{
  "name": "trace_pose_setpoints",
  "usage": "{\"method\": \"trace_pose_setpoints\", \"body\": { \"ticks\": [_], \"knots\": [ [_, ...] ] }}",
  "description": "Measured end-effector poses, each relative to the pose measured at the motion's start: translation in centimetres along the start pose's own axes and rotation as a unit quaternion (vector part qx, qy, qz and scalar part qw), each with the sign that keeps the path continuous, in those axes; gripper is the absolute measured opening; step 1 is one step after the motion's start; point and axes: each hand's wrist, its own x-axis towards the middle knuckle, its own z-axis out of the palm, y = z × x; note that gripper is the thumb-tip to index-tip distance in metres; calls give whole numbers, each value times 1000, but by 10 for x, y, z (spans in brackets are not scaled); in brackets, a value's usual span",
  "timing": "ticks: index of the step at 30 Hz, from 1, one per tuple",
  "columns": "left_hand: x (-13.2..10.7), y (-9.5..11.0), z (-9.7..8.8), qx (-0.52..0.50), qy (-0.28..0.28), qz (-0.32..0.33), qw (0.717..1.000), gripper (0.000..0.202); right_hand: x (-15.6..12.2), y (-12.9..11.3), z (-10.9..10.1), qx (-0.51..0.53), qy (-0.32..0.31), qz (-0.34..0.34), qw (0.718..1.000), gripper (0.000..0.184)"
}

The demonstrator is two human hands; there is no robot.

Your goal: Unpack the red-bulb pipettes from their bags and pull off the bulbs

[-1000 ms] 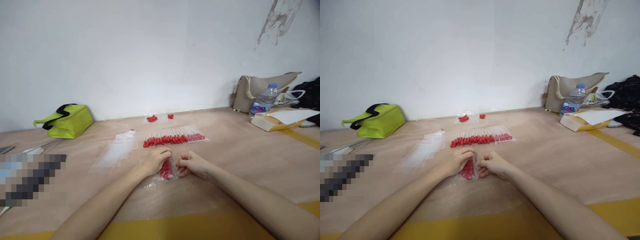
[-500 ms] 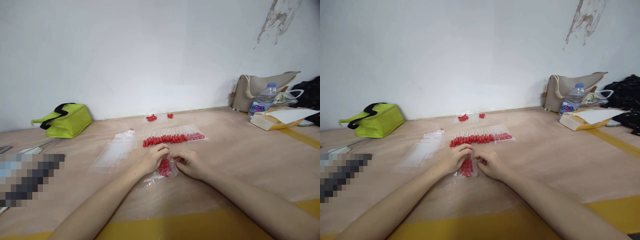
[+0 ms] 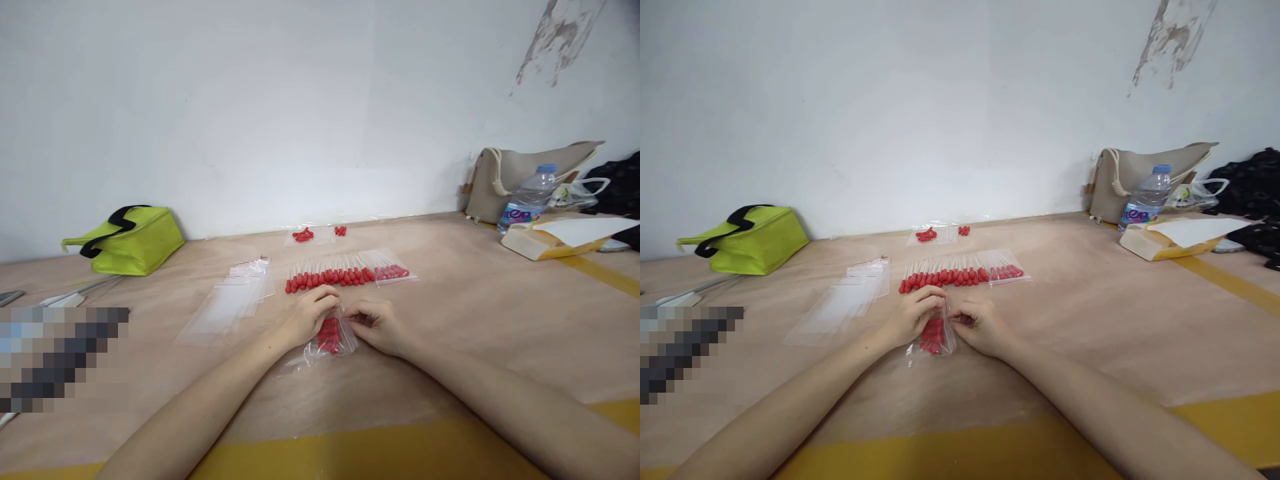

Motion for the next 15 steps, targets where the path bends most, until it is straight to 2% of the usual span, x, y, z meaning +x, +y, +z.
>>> {"method": "trace_pose_setpoints", "body": {
  "ticks": [5,9,11,15],
  "knots": [
    [-1,-1,1,-3,-1,4,1000,26,-2,1,-1,-32,-18,-58,998,16],
    [0,-1,-1,4,-12,-2,1000,25,-3,4,-6,-102,-49,-134,984,22],
    [1,1,-5,9,-36,-1,999,23,-3,6,-9,-143,-63,-162,974,25],
    [5,8,-14,31,-115,23,993,16,-3,9,-12,-165,-55,-149,973,28]
  ]
}}
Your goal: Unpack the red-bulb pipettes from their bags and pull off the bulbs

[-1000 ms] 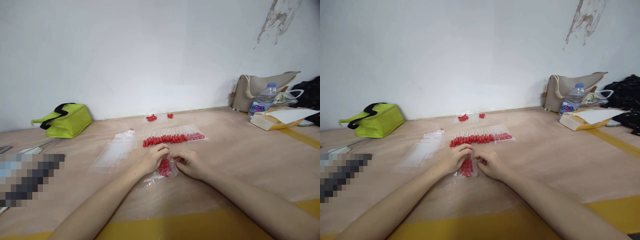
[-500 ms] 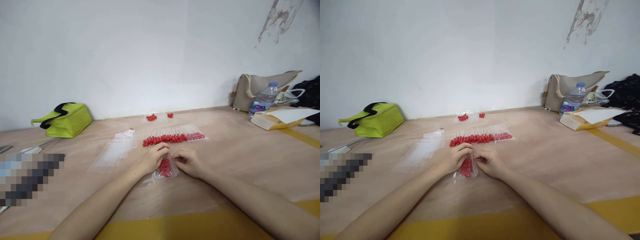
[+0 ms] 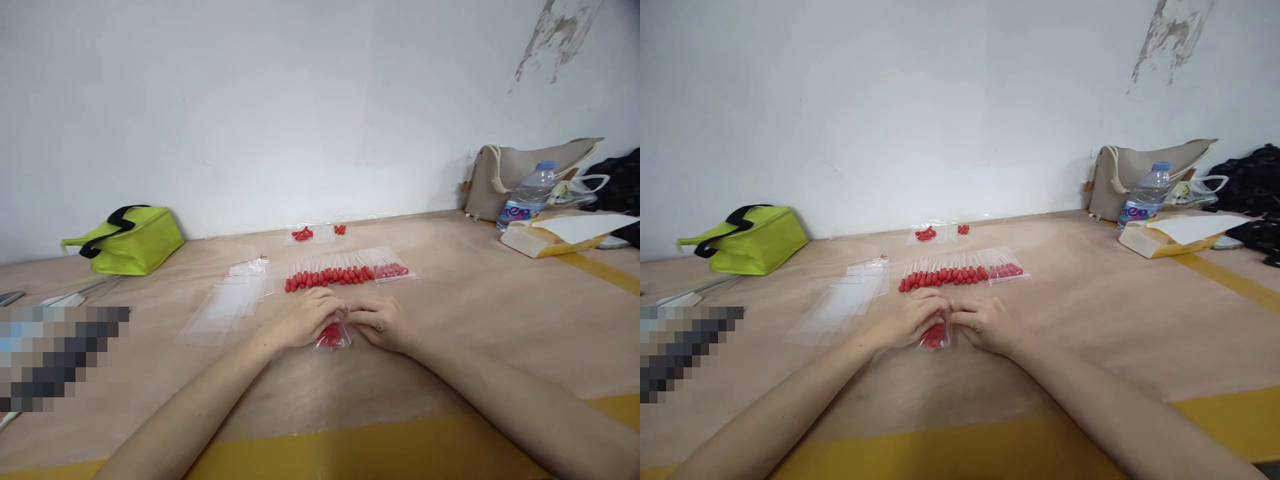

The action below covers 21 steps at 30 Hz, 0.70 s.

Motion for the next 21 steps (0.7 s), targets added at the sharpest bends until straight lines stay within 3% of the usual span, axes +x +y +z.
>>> {"method": "trace_pose_setpoints", "body": {
  "ticks": [4,8,13,17,21],
  "knots": [
    [1,2,0,2,-13,23,1000,19,0,3,1,-9,42,-23,999,25],
    [2,-1,6,23,21,45,998,16,0,3,1,-50,65,-60,995,23],
    [2,-1,12,123,70,88,986,24,0,2,-1,-82,56,-69,993,24],
    [2,-1,15,180,73,139,971,24,1,0,-4,-105,16,-89,990,20],
    [1,-2,16,181,81,132,971,21,2,-4,-7,-108,18,-115,987,18]
  ]
}}
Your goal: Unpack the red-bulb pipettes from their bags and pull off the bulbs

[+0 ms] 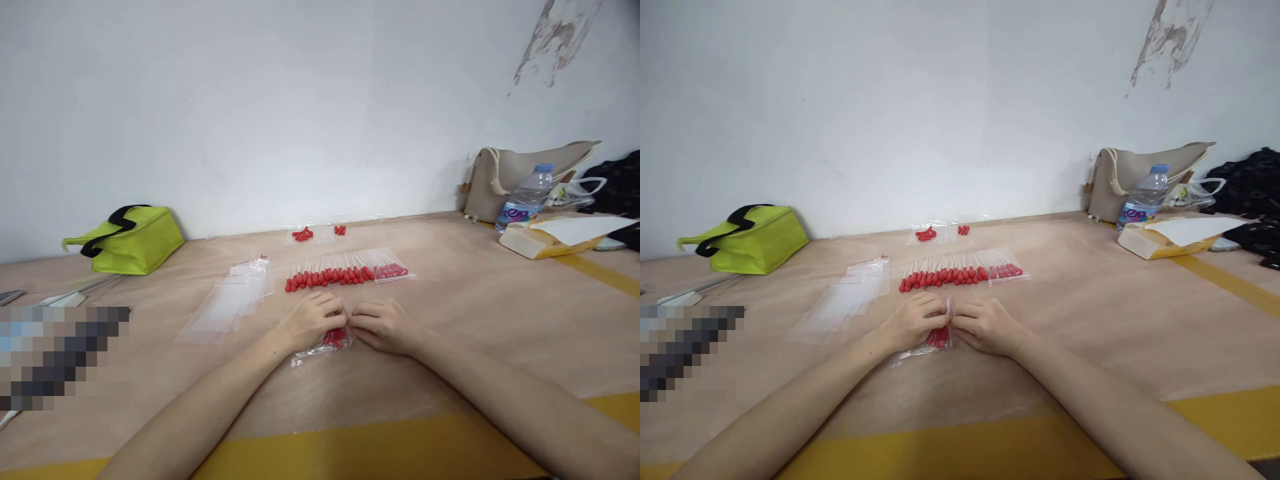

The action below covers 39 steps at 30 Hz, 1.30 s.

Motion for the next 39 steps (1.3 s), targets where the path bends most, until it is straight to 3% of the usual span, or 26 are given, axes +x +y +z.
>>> {"method": "trace_pose_setpoints", "body": {
  "ticks": [5,11,17,21,24,28,34,36,39],
  "knots": [
    [0,-1,-1,-27,4,-13,1000,20,3,-4,-2,-35,20,-49,998,23],
    [4,-2,-7,-19,-81,40,996,24,4,-6,-1,-48,-18,-80,995,29],
    [2,-13,-26,10,-70,31,997,21,3,-6,-4,11,-100,-25,995,18],
    [2,-16,-32,17,-72,41,996,21,5,-7,-8,157,-111,46,980,10],
    [1,-10,-33,-29,-109,-17,993,22,5,-5,-9,268,-112,75,954,8],
    [-14,-3,-34,-141,-156,-146,967,24,6,-2,-10,325,-108,136,929,19],
    [-57,10,-38,-230,-147,-257,927,57,7,-7,4,375,-64,258,888,34],
    [-60,15,-37,-239,-133,-278,921,57,7,-9,7,396,-64,284,871,42],
    [-51,18,-33,-249,-100,-298,916,48,6,-9,9,369,-57,318,871,51]
  ]
}}
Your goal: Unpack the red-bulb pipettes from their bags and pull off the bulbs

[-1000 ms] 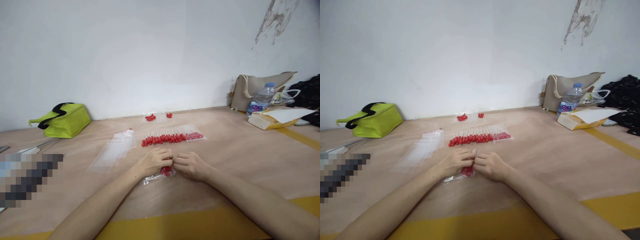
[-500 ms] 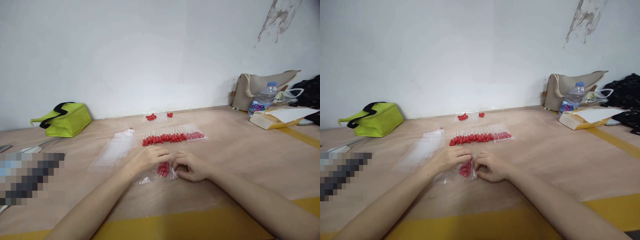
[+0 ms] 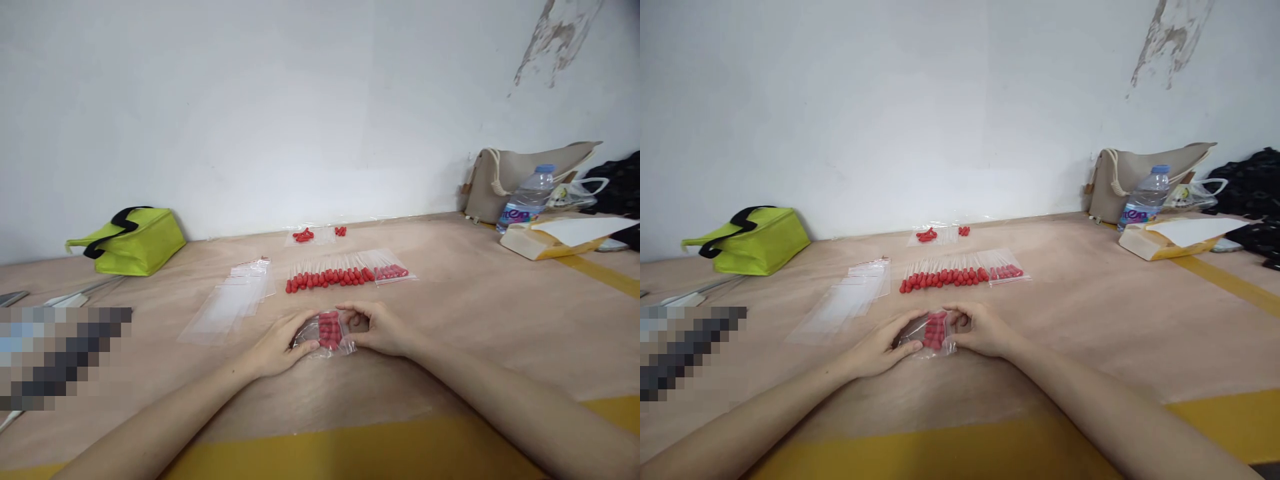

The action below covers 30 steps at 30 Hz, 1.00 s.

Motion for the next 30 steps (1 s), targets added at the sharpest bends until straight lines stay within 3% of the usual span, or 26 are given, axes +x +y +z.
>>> {"method": "trace_pose_setpoints", "body": {
  "ticks": [6,13,17,23,27,30],
  "knots": [
    [19,5,12,-9,56,-19,998,38,0,0,-2,-44,57,11,997,57],
    [22,5,17,-27,78,-19,996,36,2,-2,1,-58,63,6,996,73],
    [23,5,16,-24,81,-20,996,34,4,-1,4,-56,73,21,996,62],
    [23,4,16,-22,76,-17,997,34,7,7,-2,46,46,10,998,57],
    [22,4,16,-27,80,-12,996,31,6,4,-4,-18,38,24,999,68],
    [22,5,16,-31,80,-11,996,30,6,0,-1,-51,51,19,997,59]
  ]
}}
